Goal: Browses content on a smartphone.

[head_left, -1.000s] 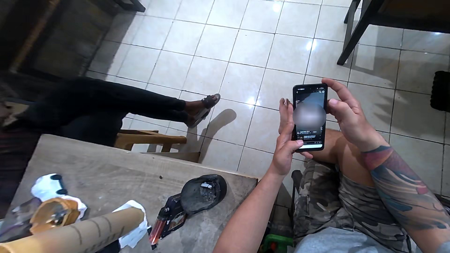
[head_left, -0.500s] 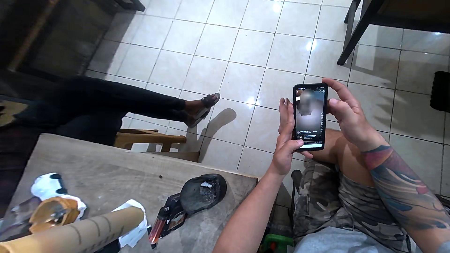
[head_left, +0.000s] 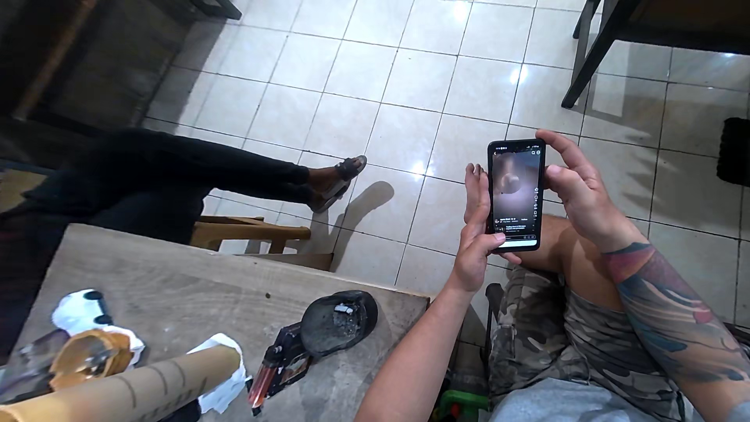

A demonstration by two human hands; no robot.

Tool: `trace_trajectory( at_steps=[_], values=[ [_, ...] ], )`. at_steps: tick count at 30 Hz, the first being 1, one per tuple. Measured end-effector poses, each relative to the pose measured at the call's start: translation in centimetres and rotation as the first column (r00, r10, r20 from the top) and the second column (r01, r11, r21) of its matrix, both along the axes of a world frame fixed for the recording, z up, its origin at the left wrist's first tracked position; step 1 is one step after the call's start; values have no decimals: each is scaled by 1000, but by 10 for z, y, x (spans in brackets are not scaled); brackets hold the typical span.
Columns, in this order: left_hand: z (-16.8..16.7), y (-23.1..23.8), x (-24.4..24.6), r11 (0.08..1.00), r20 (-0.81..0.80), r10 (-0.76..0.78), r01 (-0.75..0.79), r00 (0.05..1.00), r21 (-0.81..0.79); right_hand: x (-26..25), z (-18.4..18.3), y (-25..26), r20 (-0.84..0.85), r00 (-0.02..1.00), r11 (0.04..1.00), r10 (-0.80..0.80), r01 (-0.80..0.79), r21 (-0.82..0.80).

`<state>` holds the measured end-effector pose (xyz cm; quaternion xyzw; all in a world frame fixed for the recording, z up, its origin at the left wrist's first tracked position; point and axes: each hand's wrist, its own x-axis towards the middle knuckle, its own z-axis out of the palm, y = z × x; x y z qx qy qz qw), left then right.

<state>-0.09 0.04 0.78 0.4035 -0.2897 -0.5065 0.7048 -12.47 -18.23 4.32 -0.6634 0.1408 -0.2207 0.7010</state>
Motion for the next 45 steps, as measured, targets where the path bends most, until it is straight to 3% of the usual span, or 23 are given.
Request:
trace_trajectory(
  at_steps=[16, 45],
  values=[
    [0, 0, 1, 1000, 4, -3, 3, 1000, 9, -3, 4, 9, -29, 998, 996, -64, 66, 64],
    [0, 0, 1, 1000, 13, -11, 11, 1000, -6, -1, 1, 1, -21, 1000, 1000, -6, 6, -7]
  ],
)
